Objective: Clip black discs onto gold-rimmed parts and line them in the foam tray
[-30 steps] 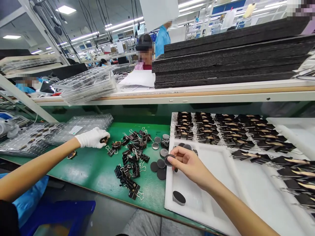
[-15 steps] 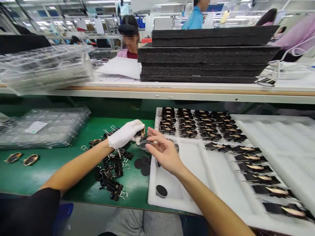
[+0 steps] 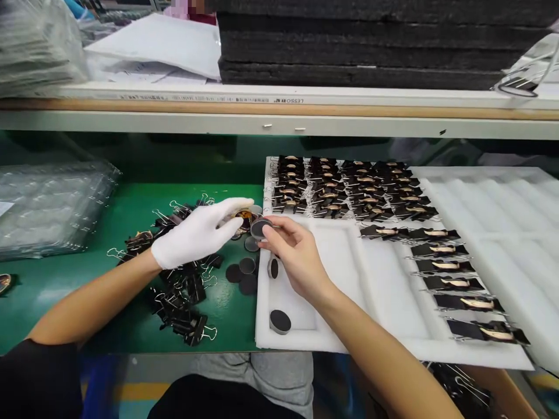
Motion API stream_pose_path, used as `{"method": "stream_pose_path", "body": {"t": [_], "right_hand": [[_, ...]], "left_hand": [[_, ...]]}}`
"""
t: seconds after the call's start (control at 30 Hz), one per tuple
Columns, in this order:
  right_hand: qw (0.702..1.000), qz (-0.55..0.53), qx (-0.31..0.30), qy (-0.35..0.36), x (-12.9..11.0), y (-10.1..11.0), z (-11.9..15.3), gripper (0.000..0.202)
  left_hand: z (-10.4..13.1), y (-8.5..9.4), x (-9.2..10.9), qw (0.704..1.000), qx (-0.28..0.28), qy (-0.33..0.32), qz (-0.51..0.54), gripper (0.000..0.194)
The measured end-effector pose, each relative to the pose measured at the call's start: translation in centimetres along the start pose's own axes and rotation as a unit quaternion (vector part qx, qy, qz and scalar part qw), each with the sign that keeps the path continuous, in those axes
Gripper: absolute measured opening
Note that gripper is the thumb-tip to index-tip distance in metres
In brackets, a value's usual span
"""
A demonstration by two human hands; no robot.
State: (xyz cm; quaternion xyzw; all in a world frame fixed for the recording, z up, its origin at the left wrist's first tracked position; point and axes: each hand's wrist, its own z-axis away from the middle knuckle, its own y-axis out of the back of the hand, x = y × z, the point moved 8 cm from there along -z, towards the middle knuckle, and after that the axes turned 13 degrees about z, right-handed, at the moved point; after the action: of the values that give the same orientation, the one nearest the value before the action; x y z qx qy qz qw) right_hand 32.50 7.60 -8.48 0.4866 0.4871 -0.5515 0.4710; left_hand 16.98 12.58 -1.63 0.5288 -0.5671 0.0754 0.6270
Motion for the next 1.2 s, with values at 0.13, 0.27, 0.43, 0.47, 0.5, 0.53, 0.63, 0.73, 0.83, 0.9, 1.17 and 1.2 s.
{"method": "stream_pose_path", "body": {"t": [0.13, 0.27, 0.43, 0.47, 0.5, 0.53, 0.63, 0.73, 0.83, 0.9, 1.17, 1.2], "right_hand": [[0.995, 0.070, 0.015, 0.069, -1.0, 0.1, 0.0, 0.027], [0.981, 0.126, 0.041, 0.139, -2.0, 0.1, 0.3, 0.035], [0.984, 0.121, 0.029, 0.124, -1.5, 0.3, -0.2, 0.041], [0.985, 0.118, 0.029, 0.122, -1.4, 0.4, -0.3, 0.036], [0.985, 0.118, 0.028, 0.120, -1.4, 0.4, -0.3, 0.033], [0.986, 0.121, 0.022, 0.114, -1.3, 0.3, -0.3, 0.033], [0.988, 0.130, -0.009, 0.082, -0.9, -0.1, -0.2, 0.033], [0.992, 0.114, -0.016, 0.053, -0.5, 0.0, -0.3, 0.038], [0.996, 0.088, -0.011, 0.017, 0.0, 0.5, -0.6, 0.041], [0.997, 0.073, -0.007, -0.002, 0.2, 0.7, -0.7, 0.040], [0.998, 0.043, -0.048, -0.018, 0.0, 0.1, -0.5, 0.039], [0.997, 0.046, -0.065, -0.012, -0.1, -0.2, -0.3, 0.039]], "left_hand": [[0.4, -0.9, 0.2, 0.994, -0.014, -0.048, -0.102, 0.037], [0.6, -1.1, 0.7, 0.993, -0.037, -0.078, -0.076, 0.036], [0.7, -1.0, 2.0, 0.994, -0.065, -0.086, -0.001, 0.038], [0.7, -1.1, 2.2, 0.994, -0.078, -0.079, 0.011, 0.038], [0.6, -1.2, 2.3, 0.994, -0.086, -0.071, 0.018, 0.038], [0.6, -1.1, 2.4, 0.994, -0.088, -0.066, 0.015, 0.039], [0.6, -0.3, 2.0, 0.991, -0.092, -0.044, -0.080, 0.033], [1.7, 0.6, 0.3, 0.962, -0.153, 0.013, -0.227, 0.035], [3.4, 0.7, -1.6, 0.926, -0.203, 0.061, -0.313, 0.045], [4.0, 0.1, -2.5, 0.911, -0.212, 0.078, -0.346, 0.044], [1.9, 0.7, -0.6, 0.906, -0.119, 0.001, -0.406, 0.043], [1.5, 1.1, 0.1, 0.911, -0.089, -0.021, -0.401, 0.046]]}}
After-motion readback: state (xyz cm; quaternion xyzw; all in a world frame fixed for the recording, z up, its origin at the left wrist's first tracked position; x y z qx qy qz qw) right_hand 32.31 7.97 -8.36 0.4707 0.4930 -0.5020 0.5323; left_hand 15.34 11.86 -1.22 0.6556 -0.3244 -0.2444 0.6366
